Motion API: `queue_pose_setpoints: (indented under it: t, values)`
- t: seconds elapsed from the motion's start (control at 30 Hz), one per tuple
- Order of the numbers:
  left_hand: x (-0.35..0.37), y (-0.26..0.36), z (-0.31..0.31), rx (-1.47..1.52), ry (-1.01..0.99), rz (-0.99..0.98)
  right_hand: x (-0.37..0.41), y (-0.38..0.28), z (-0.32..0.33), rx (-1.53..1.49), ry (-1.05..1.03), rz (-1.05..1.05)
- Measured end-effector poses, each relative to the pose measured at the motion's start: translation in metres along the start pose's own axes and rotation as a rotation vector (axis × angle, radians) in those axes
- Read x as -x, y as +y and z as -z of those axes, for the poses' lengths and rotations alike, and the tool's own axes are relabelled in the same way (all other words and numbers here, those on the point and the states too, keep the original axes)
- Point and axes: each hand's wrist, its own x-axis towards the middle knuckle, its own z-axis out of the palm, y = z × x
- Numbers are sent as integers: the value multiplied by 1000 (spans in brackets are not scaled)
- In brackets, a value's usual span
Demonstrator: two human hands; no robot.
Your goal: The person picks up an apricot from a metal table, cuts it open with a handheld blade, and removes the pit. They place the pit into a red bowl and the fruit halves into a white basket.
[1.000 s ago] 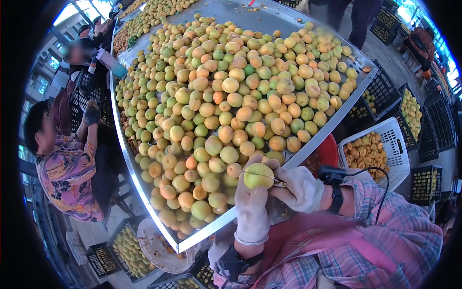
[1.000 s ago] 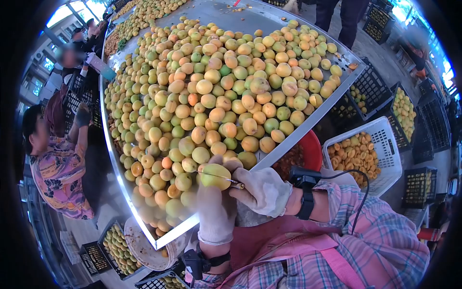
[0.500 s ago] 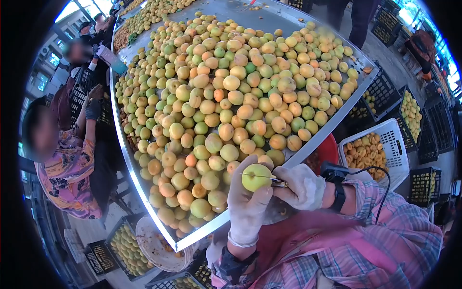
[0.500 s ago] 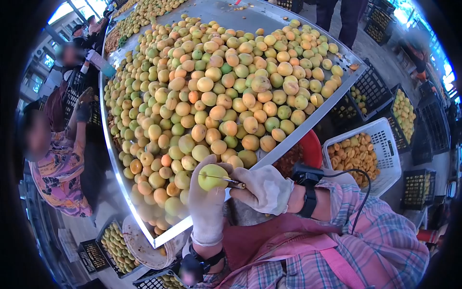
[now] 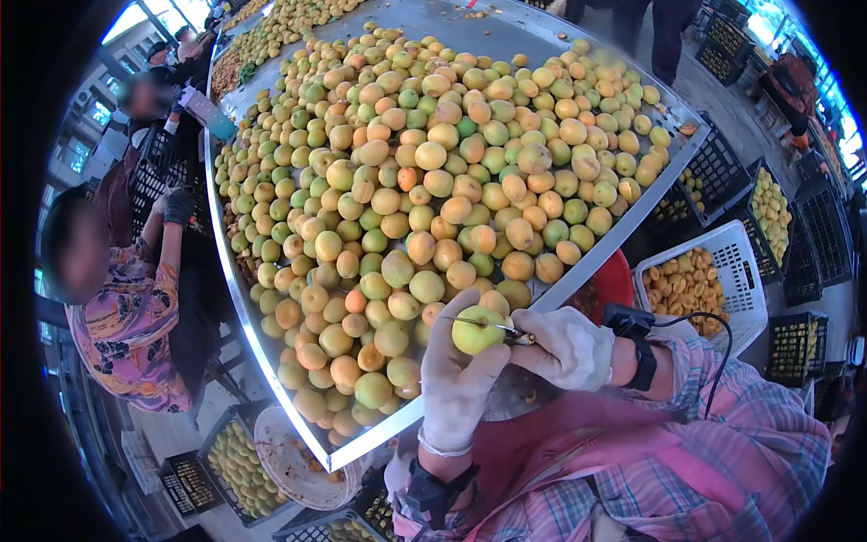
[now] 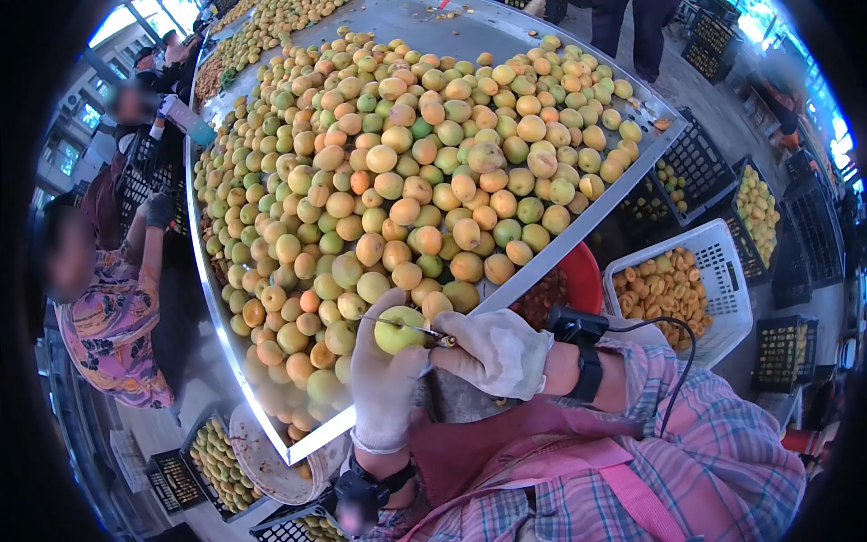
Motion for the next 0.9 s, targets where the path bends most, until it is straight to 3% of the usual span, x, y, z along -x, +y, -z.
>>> queue_pose_setpoints:
  t: [0.17,0.37,0.43,0.6,0.67,0.77,0.9]
  values:
    - [-4,-32,1,87,-40,-58,4,8,-5,-4,19,-6]
    - [5,4,2,22,24,-46,-3,3,11,-15,-70,-21]
    - [5,10,6,-134,42,-116,-1,5,8,48,-55,4]
    - [3,10,13,-4,-52,12,-3,-1,6,9,-153,-35]
    - [1,-4,1,79,97,43,-3,1,0,-48,-67,-32]
    - [-2,-34,9,30,-35,-85,0,5,-2,16,-45,6]
    - [1,-17,7,65,40,-1,-6,0,11,-21,-145,-14]
